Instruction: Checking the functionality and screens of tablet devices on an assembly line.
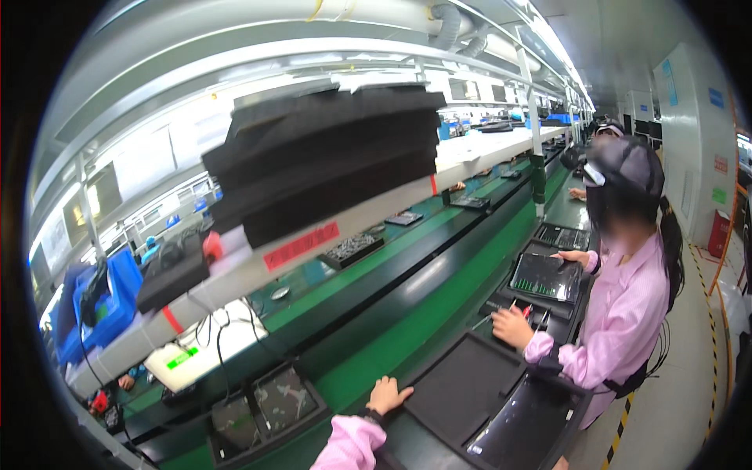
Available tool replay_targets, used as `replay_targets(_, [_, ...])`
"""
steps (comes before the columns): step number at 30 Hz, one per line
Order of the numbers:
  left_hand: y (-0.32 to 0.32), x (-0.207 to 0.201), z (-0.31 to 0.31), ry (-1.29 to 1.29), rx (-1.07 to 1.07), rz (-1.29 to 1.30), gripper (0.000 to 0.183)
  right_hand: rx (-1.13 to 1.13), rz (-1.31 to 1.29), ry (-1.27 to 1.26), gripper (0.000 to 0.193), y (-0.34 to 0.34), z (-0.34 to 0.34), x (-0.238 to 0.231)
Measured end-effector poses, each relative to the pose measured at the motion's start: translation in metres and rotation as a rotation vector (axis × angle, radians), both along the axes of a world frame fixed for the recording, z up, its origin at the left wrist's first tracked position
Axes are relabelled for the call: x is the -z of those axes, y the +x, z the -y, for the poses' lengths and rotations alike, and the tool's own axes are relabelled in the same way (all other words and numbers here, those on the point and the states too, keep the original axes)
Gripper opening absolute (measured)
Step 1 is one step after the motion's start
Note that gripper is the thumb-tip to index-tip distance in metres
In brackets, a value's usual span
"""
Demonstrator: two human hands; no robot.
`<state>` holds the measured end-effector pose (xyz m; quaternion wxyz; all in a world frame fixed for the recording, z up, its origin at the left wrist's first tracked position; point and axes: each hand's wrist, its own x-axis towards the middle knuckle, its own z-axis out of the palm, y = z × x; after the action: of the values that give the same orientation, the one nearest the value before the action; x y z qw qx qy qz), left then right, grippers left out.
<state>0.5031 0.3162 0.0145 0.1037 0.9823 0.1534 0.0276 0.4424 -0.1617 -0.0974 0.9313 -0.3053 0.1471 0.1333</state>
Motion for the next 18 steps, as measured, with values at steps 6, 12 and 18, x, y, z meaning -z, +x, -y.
replay_targets(6, [-0.012, -0.034, 0.003, -0.373, -0.089, -0.299, 0.084, -0.076, -0.022, -0.095, 0.024, 0.043, 0.005, -0.128])
replay_targets(12, [-0.091, -0.148, 0.038, -0.719, -0.326, -0.233, 0.104, -0.176, 0.002, -0.151, 0.023, 0.086, 0.02, -0.219])
replay_targets(18, [-0.201, -0.276, 0.112, -1.012, -0.598, 0.243, 0.05, -0.295, 0.06, -0.211, 0.021, 0.116, 0.022, -0.275])
